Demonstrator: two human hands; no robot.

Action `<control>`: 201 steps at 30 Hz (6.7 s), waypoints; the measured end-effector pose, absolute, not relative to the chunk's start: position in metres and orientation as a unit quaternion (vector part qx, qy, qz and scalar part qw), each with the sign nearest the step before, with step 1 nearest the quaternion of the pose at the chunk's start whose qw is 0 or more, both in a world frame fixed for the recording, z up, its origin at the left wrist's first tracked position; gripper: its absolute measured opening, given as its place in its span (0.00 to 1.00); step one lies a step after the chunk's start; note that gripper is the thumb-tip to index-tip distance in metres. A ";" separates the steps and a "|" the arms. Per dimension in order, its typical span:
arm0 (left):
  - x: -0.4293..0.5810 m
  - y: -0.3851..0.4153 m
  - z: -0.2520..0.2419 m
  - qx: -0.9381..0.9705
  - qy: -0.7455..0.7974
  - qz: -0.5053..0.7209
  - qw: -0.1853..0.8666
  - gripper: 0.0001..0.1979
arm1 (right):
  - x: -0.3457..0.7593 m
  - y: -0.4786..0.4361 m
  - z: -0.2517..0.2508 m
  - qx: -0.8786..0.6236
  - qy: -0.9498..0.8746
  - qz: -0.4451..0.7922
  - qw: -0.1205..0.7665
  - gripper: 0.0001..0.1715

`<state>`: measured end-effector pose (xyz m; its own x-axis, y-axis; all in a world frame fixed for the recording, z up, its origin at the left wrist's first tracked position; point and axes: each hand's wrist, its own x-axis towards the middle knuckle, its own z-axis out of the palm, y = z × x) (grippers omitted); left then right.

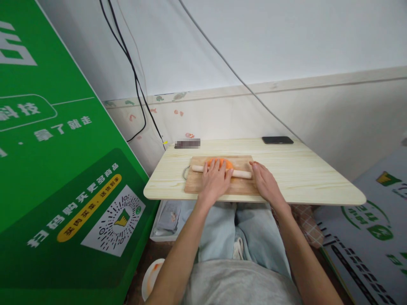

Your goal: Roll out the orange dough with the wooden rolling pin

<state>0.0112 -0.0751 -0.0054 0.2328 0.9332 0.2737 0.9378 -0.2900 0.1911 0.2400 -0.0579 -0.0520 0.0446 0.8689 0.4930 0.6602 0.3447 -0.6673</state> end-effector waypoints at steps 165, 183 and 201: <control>0.021 -0.048 -0.001 -0.774 -0.606 -0.187 -0.003 0.29 | 0.241 -0.055 -0.053 -0.563 -0.683 0.123 0.450 0.51; 0.040 0.002 0.024 -0.786 -0.603 -0.123 -0.063 0.36 | 0.243 -0.055 -0.054 -0.566 -0.684 0.118 0.445 0.52; 0.027 -0.024 0.006 -0.789 -0.591 -0.165 -0.020 0.33 | 0.243 -0.055 -0.056 -0.567 -0.682 0.128 0.443 0.53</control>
<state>0.0271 -0.0245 0.0064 0.2472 0.9396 0.2369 0.9267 -0.3006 0.2255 0.2430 -0.0555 -0.0556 0.0356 0.8875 0.4595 0.6606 0.3241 -0.6772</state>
